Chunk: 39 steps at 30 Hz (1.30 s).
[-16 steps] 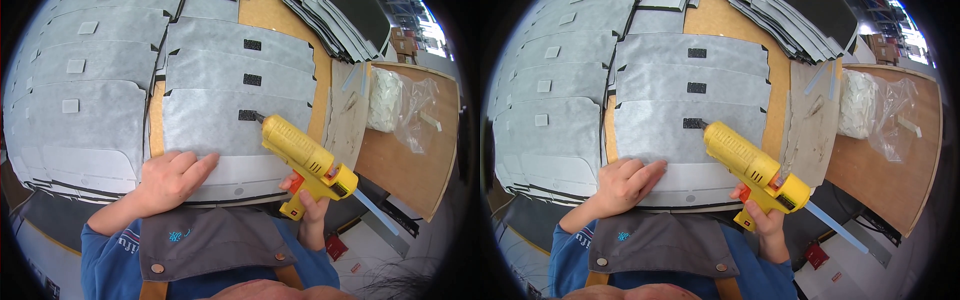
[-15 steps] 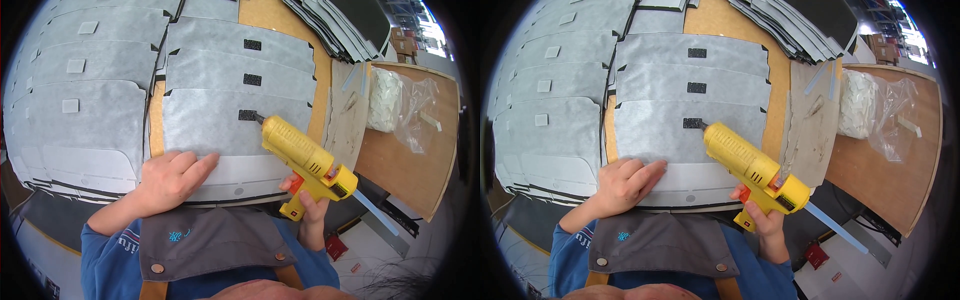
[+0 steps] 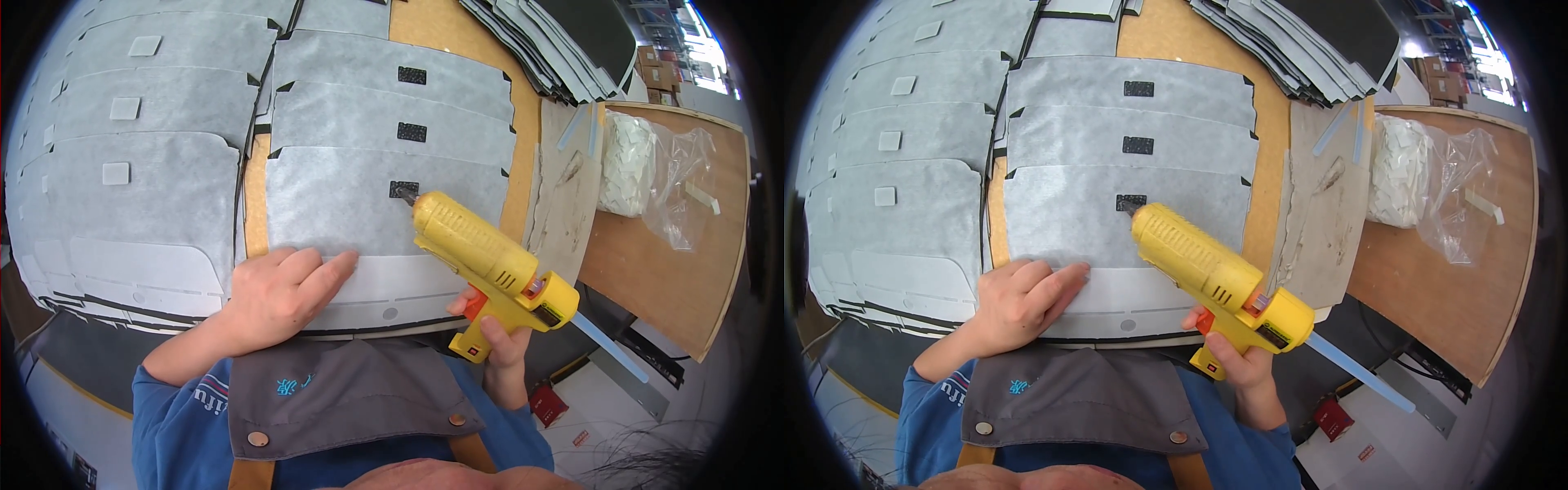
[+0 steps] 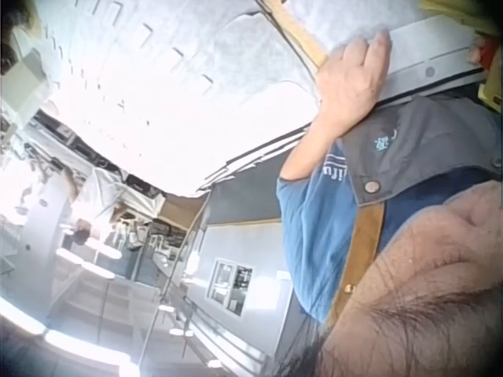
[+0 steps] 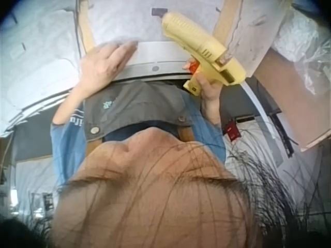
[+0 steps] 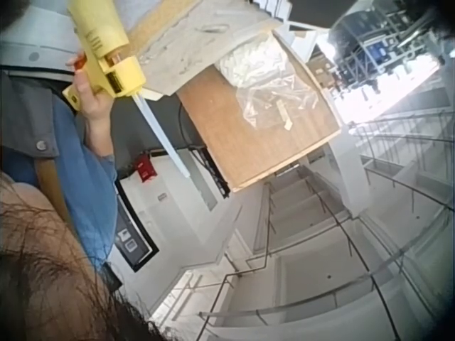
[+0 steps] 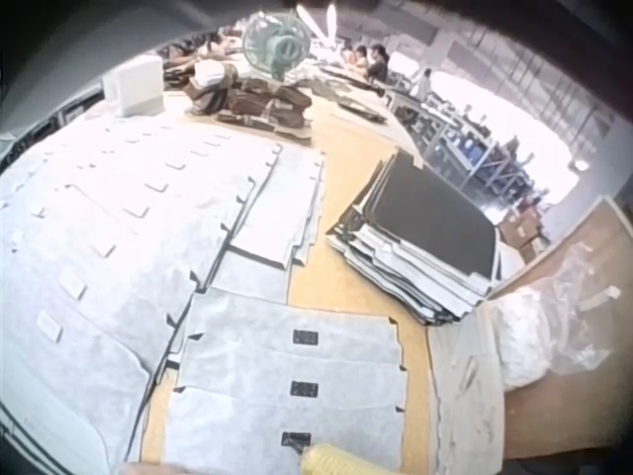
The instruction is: The recorder uses a hot glue gun and applies adhesive strips to leather or fabric bag components at a workshop station.
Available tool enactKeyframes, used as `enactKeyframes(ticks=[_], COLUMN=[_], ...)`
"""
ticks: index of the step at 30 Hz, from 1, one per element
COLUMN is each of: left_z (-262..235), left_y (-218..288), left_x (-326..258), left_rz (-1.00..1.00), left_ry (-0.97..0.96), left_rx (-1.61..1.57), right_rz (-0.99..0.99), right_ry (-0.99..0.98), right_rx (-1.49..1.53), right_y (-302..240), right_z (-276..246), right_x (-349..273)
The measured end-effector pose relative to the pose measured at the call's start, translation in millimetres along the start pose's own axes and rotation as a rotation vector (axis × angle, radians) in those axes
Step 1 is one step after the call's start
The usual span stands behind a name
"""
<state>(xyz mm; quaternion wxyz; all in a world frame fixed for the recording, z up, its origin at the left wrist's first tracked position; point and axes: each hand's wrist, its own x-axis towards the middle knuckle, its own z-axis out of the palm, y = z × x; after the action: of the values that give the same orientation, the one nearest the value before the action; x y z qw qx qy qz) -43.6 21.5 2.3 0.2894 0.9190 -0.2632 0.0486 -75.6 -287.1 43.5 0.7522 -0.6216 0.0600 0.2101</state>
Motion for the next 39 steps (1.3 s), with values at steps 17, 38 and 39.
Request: enactKeyframes(ticks=[17, 38, 39], left_z=[0.6, 4.5, 4.4], left_y=[-0.8, 1.7, 1.7], left_x=[0.0, 1.3, 1.0], left_rz=[0.008, -0.022, -0.021], left_ry=[0.002, 0.049, 0.046], left_rx=[-0.001, -0.012, -0.008], right_rz=[-0.033, -0.024, -0.025], right_ry=[0.197, 0.083, 0.076], right_rx=[-0.043, 0.007, 0.007], right_y=[0.7, 6.7, 7.5], right_z=[2.0, -5.4, -6.6], right_x=[-1.7, -2.4, -2.5])
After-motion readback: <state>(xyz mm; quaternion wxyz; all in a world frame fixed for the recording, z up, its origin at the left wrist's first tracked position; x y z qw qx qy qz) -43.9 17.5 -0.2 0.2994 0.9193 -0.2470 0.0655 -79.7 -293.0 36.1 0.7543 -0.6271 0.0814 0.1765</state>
